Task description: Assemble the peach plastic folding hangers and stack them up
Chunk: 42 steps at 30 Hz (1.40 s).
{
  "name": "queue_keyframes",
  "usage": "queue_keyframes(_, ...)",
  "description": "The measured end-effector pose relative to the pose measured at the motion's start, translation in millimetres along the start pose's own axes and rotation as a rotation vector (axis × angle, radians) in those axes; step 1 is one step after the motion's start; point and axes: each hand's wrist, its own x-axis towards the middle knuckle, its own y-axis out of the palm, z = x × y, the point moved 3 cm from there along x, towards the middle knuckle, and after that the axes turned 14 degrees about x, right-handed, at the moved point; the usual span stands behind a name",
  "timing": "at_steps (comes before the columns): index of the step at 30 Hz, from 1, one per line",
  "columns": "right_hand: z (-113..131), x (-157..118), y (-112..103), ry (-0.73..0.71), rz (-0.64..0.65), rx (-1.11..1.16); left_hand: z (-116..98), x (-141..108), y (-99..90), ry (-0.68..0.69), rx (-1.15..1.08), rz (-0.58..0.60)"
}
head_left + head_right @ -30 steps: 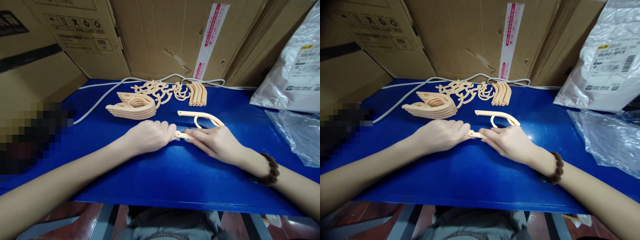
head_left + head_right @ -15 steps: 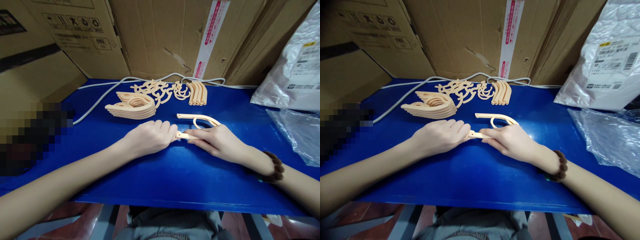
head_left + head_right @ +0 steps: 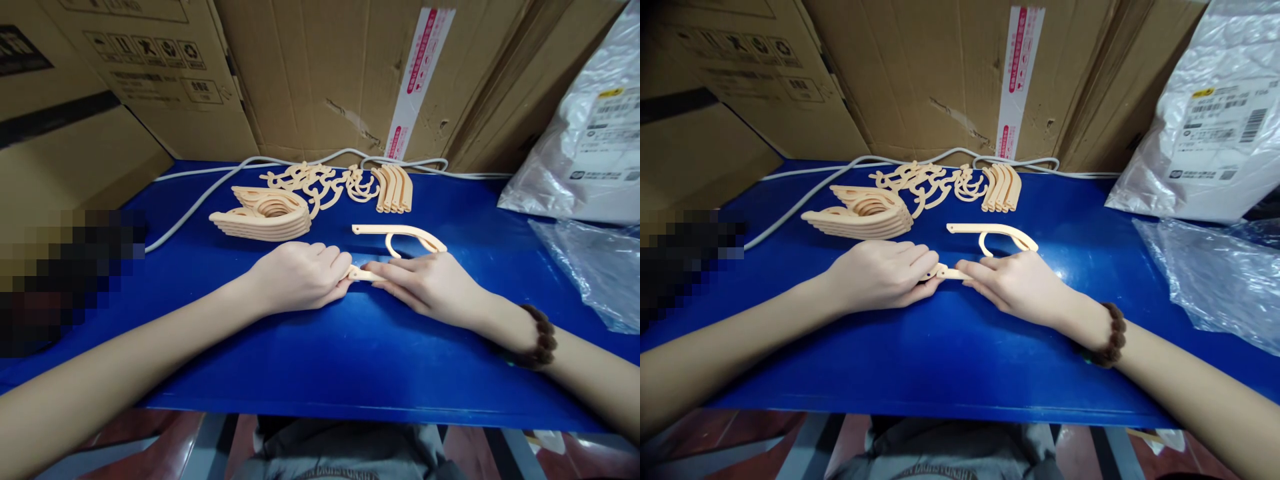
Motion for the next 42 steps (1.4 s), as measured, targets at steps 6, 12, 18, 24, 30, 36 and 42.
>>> queue_keyframes(6, 10, -1, -3, -0.099, -0.077, -0.211, 6, 0, -3.7, -0.007, 0.004, -0.026)
queue_keyframes(12, 13, -1, -4, -0.097, -0.109, -0.245, 7, 0, -3.9, -0.018, -0.016, -0.058)
queue_keyframes(18, 13, 0, -2, -0.068, -0.09, -0.205, 7, -1, 0.0, -0.02, -0.042, -0.04)
queue_keyframes(24, 13, 0, -2, -0.07, -0.098, -0.196, 7, 0, -0.5, -0.024, -0.042, -0.043)
queue_keyframes(30, 13, 1, -2, -0.064, -0.101, -0.181, 6, -1, 0.2, -0.03, -0.055, -0.036)
queue_keyframes(36, 15, 1, -4, -0.076, -0.111, -0.189, 5, -2, 0.8, -0.031, -0.098, -0.03)
queue_keyframes(42, 13, 2, -3, -0.083, -0.117, -0.186, 5, -3, 1.2, -0.042, -0.099, -0.035)
